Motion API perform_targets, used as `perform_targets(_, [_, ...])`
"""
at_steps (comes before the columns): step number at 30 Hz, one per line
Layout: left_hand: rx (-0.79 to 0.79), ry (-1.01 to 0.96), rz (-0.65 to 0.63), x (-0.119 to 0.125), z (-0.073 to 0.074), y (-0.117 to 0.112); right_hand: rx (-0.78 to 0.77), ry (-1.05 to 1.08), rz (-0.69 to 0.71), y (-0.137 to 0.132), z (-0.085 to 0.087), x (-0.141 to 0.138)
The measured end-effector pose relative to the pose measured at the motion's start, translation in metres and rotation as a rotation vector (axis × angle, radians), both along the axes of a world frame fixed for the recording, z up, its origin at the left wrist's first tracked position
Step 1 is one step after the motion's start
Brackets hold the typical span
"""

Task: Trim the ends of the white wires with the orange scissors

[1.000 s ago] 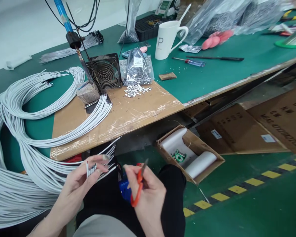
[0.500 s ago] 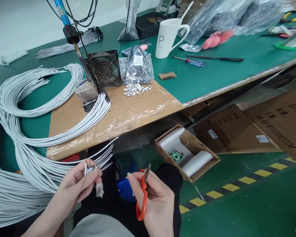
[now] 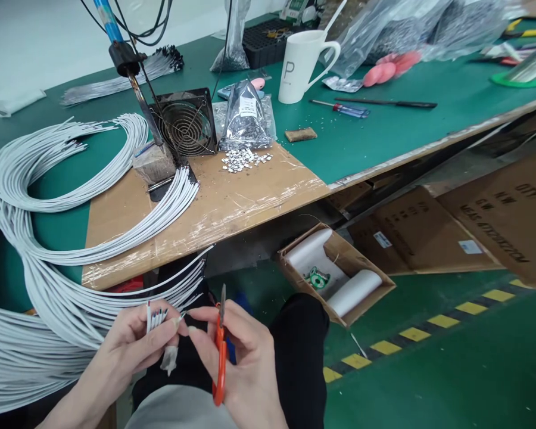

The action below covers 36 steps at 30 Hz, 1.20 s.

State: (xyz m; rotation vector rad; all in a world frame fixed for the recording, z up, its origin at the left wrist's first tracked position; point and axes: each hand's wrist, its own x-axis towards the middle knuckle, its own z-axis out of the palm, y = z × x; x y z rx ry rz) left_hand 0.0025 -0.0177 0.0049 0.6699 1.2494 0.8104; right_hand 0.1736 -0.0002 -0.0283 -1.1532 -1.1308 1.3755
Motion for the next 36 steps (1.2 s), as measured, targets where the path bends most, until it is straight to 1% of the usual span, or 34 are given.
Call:
perform_targets(4, [0.029,-0.003,-0.063,-0.001,0.000,-0.003,0.000,0.039,0.148,0.006,-0.003,-0.001])
perform_targets(6, [0.033,0.017,-0.098,-0.002,0.001,-0.004,0.016,0.039,0.166,0.006,-0.003,-0.003])
perform_targets(7, [0.033,0.036,-0.113,-0.002,0.002,-0.004,0.045,0.013,0.145,0.005,-0.002,-0.005])
perform_targets(9, [0.035,0.081,-0.130,-0.002,0.003,-0.003,0.135,-0.098,0.033,0.003,0.002,-0.008])
perform_targets(11, [0.041,0.104,-0.116,-0.002,0.002,-0.002,0.174,-0.203,-0.158,0.001,0.008,-0.008])
perform_targets(13, [0.033,0.077,-0.090,-0.002,0.002,-0.001,0.117,-0.222,-0.347,0.002,0.012,-0.005])
perform_targets(14, [0.025,0.054,-0.077,-0.002,0.002,0.000,0.079,-0.213,-0.384,0.003,0.013,-0.002])
perform_targets(15, [0.015,0.034,-0.065,-0.002,0.001,0.000,0.052,-0.205,-0.374,0.004,0.013,0.002])
perform_targets(16, [0.008,0.025,-0.057,-0.003,0.002,0.001,0.044,-0.206,-0.319,0.004,0.012,0.006])
perform_targets(17, [0.008,0.027,-0.053,-0.003,0.002,0.001,0.055,-0.218,-0.229,0.004,0.010,0.010])
perform_targets(19, [0.029,0.057,-0.045,-0.002,0.002,0.002,0.105,-0.274,-0.026,0.001,0.003,0.016])
perform_targets(20, [0.040,0.076,-0.042,-0.002,0.002,0.002,0.136,-0.316,0.049,-0.002,-0.002,0.018])
perform_targets(22, [0.053,0.101,-0.033,-0.001,0.001,0.002,0.223,-0.410,0.142,-0.007,-0.011,0.021])
perform_targets(25, [0.054,0.103,-0.015,-0.001,-0.002,0.001,0.384,-0.532,0.175,-0.010,-0.020,0.021])
perform_targets(28, [0.057,0.091,0.017,-0.001,-0.005,-0.002,0.495,-0.609,0.168,-0.010,-0.023,0.021])
perform_targets(31, [0.069,0.090,0.013,-0.001,-0.006,-0.003,0.532,-0.640,0.156,-0.008,-0.023,0.021])
perform_targets(36, [0.081,0.098,-0.004,-0.001,-0.005,-0.001,0.556,-0.630,0.149,-0.008,-0.023,0.020])
